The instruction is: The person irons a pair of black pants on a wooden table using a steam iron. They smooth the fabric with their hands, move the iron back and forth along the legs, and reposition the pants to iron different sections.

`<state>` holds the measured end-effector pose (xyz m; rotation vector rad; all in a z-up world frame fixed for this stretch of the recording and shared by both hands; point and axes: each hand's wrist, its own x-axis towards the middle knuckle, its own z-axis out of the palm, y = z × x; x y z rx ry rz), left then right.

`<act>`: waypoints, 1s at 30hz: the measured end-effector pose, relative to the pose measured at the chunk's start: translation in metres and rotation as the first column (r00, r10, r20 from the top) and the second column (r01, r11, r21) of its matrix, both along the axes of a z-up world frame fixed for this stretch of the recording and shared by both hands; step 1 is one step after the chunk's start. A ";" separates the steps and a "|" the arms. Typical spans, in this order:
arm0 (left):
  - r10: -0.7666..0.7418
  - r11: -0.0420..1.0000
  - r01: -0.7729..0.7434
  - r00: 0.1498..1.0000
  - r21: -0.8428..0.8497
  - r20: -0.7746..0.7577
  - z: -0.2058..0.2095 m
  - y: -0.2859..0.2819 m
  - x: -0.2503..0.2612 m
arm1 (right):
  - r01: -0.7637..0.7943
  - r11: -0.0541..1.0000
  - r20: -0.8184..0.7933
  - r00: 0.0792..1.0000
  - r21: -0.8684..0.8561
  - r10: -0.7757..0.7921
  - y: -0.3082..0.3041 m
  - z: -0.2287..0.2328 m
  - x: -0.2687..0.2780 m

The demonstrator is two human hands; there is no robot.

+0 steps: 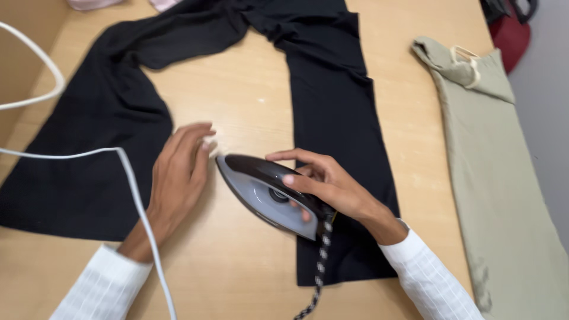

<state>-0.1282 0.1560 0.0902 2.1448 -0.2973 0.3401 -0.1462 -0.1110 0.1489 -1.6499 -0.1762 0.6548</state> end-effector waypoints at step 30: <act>0.103 0.965 -0.139 0.981 0.221 0.167 0.020 0.087 -0.136 | -0.186 0.982 0.554 0.815 -0.026 0.169 0.198 -0.039 0.011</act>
